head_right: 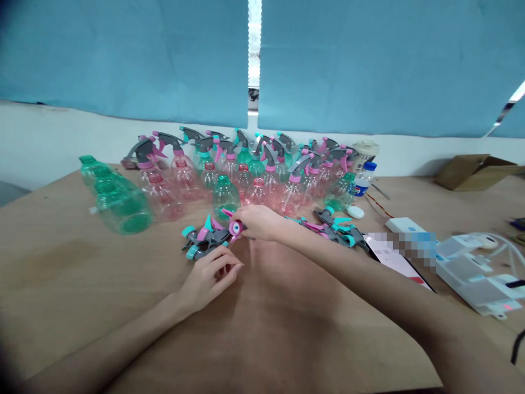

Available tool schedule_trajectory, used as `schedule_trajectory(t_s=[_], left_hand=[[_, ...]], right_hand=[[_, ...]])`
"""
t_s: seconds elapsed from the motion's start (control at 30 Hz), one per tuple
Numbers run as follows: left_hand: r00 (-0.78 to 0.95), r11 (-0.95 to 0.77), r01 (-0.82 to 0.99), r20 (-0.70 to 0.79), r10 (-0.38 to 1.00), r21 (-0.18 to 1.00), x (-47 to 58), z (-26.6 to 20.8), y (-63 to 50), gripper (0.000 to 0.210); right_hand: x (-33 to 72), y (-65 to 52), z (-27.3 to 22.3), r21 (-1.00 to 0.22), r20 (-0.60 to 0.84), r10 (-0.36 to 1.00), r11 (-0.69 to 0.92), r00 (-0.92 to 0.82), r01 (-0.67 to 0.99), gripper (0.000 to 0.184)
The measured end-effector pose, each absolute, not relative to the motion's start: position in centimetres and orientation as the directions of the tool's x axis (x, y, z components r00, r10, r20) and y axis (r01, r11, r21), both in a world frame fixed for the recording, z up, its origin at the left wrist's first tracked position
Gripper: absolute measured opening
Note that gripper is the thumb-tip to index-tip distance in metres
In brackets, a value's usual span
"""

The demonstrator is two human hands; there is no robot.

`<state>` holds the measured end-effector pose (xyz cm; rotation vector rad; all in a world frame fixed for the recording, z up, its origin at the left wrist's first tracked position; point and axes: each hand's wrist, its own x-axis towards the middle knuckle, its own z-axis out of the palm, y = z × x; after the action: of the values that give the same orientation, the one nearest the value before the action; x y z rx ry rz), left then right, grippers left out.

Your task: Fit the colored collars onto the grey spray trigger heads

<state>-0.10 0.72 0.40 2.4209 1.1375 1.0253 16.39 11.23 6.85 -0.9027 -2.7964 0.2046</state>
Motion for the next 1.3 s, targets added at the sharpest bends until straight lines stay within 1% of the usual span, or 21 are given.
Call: schedule_trajectory(t_s=[0.13,0.2,0.27,0.3,0.4,0.43,0.47,0.5,0.57,0.63,0.7,0.8,0.93,1.07,1.3], left_hand=[[0.450,-0.659,0.554,0.483,0.751,0.508,-0.2,0.5,0.7,0.018],[0.456,-0.661,0.556,0.481,0.749,0.503,-0.2,0.6,0.7,0.018],[0.464,-0.665,0.560,0.478,0.746,0.494,-0.2,0.6,0.7,0.019],[0.470,-0.668,0.561,0.477,0.743,0.489,-0.1,0.6,0.7,0.019],[0.501,-0.683,0.556,0.465,0.730,0.475,0.3,0.5,0.8,0.019],[0.518,-0.693,0.549,0.460,0.721,0.468,0.6,0.4,0.9,0.018],[0.537,-0.704,0.542,0.455,0.711,0.459,0.9,0.3,0.9,0.018],[0.553,-0.713,0.537,0.449,0.702,0.451,1.2,0.2,1.0,0.017],[0.572,-0.718,0.545,0.433,0.696,0.434,1.7,0.0,1.3,0.013],[0.557,-0.691,0.582,0.410,0.723,0.428,2.2,-0.2,1.6,0.012],[0.519,-0.644,0.620,0.381,0.765,0.448,2.4,-0.3,1.9,0.015],[0.488,-0.589,0.625,0.333,0.807,0.512,2.5,-0.3,2.1,0.018],[0.516,-0.585,0.575,0.301,0.802,0.572,2.4,0.0,2.0,0.032],[0.574,-0.621,0.533,0.294,0.765,0.575,2.3,0.3,1.8,0.032],[0.611,-0.633,0.545,0.256,0.749,0.550,2.2,0.1,1.9,0.042]], right_hand=[[18.2,10.2,8.5,-0.274,0.211,0.612,0.785,-0.762,0.555,0.019],[19.6,9.5,9.1,-0.385,0.258,0.652,0.746,-0.713,0.543,0.019],[21.2,8.6,9.1,-0.440,0.273,0.697,0.704,-0.663,0.558,0.021],[21.9,8.1,8.9,-0.450,0.258,0.719,0.681,-0.646,0.578,0.019],[23.5,6.7,6.5,-0.426,0.185,0.767,0.626,-0.615,0.653,0.014],[23.7,6.2,5.2,-0.419,0.172,0.767,0.625,-0.618,0.659,0.014],[23.8,5.7,3.9,-0.432,0.152,0.754,0.632,-0.639,0.643,0.018],[23.8,5.3,2.6,-0.457,0.165,0.749,0.635,-0.642,0.623,0.021],[23.6,4.6,0.3,-0.515,0.257,0.768,0.622,-0.586,0.589,0.024],[23.4,4.2,-1.2,-0.523,0.351,0.782,0.620,-0.515,0.585,0.024],[23.3,4.0,-1.6,-0.542,0.389,0.784,0.619,-0.484,0.568,0.023],[23.4,3.9,-1.4,-0.600,0.397,0.813,0.582,-0.427,0.549,0.023],[23.5,3.7,-1.3,-0.647,0.429,0.831,0.556,-0.353,0.522,0.022],[23.4,3.5,-1.5,-0.648,0.443,0.813,0.581,-0.377,0.491,0.020],[23.3,3.8,-1.8,-0.532,0.522,0.724,0.689,-0.450,0.492,0.023]])
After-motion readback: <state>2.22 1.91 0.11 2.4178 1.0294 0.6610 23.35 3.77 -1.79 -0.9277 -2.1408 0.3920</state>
